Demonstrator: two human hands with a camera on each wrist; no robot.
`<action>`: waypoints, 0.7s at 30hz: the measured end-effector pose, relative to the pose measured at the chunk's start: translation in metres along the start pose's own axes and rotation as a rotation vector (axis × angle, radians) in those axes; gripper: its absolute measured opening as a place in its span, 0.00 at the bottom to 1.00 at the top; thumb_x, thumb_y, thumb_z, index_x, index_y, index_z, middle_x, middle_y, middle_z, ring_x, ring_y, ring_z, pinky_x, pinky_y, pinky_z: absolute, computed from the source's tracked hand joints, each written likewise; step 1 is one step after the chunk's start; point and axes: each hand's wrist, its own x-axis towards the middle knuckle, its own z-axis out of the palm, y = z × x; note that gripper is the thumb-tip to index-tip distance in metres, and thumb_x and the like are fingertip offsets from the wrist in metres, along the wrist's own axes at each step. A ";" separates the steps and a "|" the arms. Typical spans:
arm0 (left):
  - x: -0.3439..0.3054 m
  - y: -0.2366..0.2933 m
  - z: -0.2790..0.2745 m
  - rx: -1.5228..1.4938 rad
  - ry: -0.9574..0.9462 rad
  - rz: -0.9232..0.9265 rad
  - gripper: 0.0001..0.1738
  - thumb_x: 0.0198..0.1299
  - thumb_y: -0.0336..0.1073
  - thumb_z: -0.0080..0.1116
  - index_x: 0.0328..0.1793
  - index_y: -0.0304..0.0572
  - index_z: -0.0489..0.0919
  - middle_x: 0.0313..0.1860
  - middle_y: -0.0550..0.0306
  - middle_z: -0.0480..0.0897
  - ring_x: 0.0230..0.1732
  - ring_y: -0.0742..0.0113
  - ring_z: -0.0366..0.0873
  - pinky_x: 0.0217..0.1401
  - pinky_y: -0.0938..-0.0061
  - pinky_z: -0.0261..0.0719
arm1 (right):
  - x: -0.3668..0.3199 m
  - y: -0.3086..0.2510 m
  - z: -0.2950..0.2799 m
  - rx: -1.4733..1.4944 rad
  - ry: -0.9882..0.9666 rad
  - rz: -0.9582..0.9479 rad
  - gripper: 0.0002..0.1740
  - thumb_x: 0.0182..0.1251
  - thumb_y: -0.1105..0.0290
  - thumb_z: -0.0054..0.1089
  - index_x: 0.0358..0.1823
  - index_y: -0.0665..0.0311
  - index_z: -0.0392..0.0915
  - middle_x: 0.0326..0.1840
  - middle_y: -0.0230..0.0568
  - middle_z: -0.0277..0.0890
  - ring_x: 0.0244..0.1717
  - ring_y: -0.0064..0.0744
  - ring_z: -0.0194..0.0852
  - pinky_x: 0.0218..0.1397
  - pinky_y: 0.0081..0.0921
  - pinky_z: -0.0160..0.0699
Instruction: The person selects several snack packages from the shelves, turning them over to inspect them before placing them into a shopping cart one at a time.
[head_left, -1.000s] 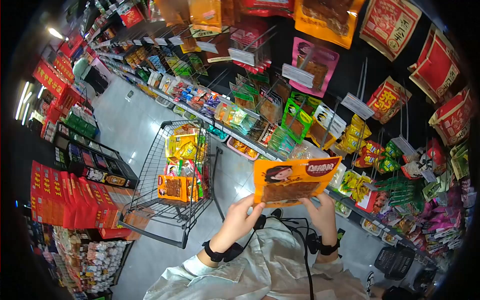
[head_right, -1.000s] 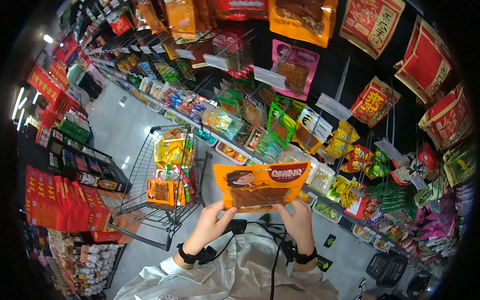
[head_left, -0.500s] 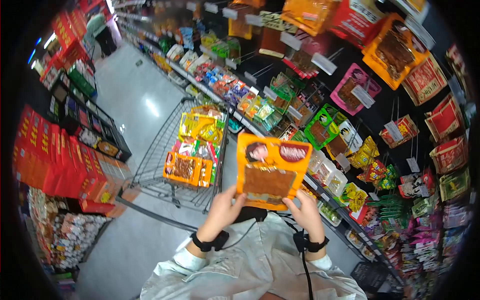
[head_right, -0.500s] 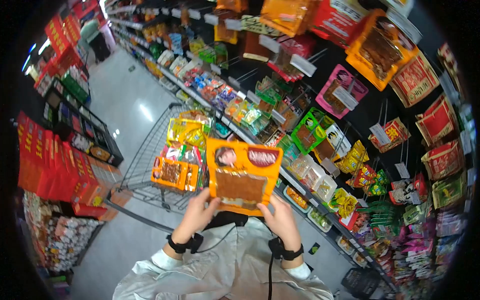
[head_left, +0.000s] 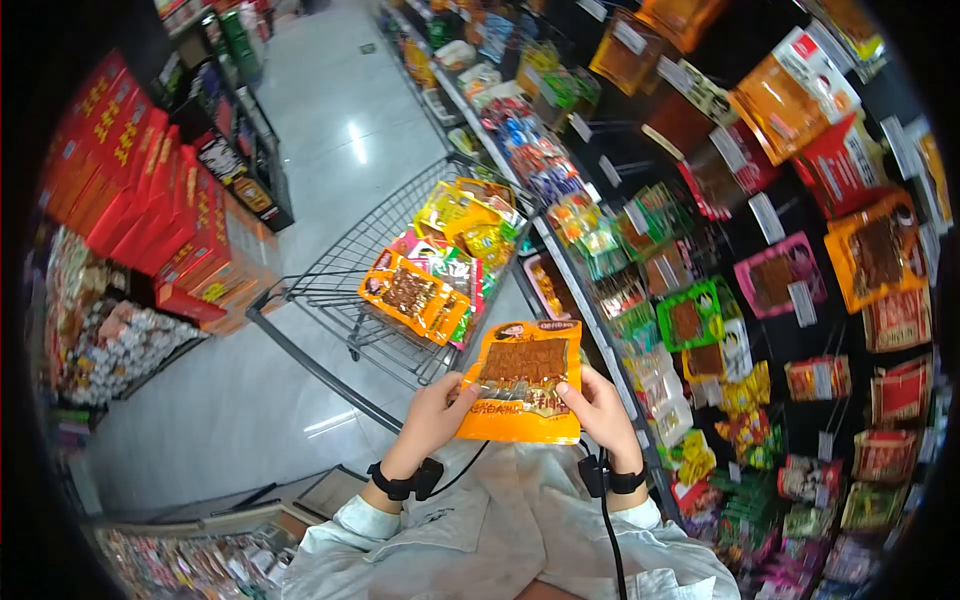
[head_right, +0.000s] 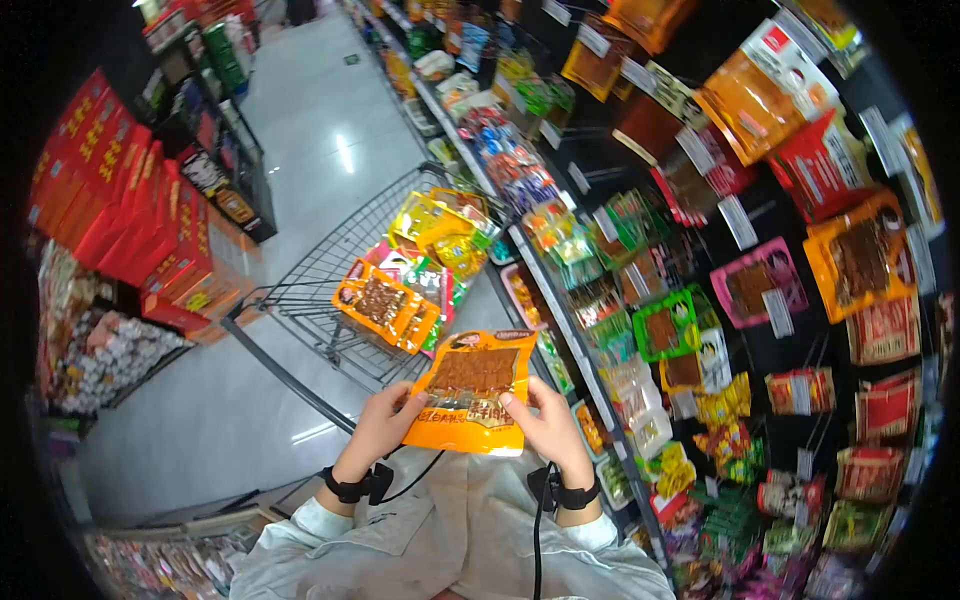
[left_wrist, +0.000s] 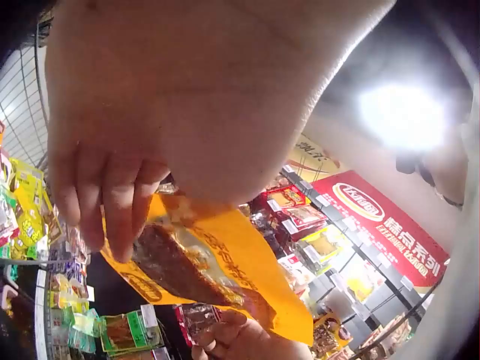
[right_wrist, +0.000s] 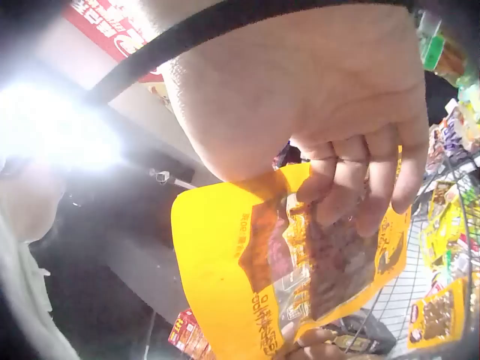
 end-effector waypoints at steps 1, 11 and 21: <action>0.001 0.001 0.001 -0.022 0.062 -0.003 0.14 0.71 0.41 0.61 0.49 0.36 0.82 0.28 0.53 0.84 0.30 0.64 0.82 0.36 0.69 0.78 | 0.012 0.006 -0.002 0.067 -0.035 0.007 0.14 0.75 0.66 0.63 0.51 0.70 0.78 0.42 0.36 0.83 0.44 0.20 0.79 0.50 0.24 0.78; 0.011 0.037 0.009 -0.411 0.518 0.259 0.30 0.82 0.46 0.40 0.80 0.32 0.64 0.54 0.53 0.84 0.55 0.70 0.80 0.61 0.74 0.74 | 0.084 -0.047 -0.018 0.408 -0.436 -0.296 0.36 0.79 0.54 0.55 0.79 0.67 0.59 0.65 0.42 0.72 0.57 0.26 0.75 0.65 0.30 0.72; 0.014 0.046 0.017 -0.412 0.231 0.102 0.23 0.82 0.44 0.41 0.66 0.33 0.77 0.43 0.52 0.86 0.45 0.69 0.82 0.55 0.73 0.78 | 0.068 -0.033 -0.030 0.327 -0.376 -0.218 0.20 0.76 0.70 0.60 0.66 0.65 0.73 0.56 0.35 0.79 0.57 0.20 0.75 0.63 0.21 0.73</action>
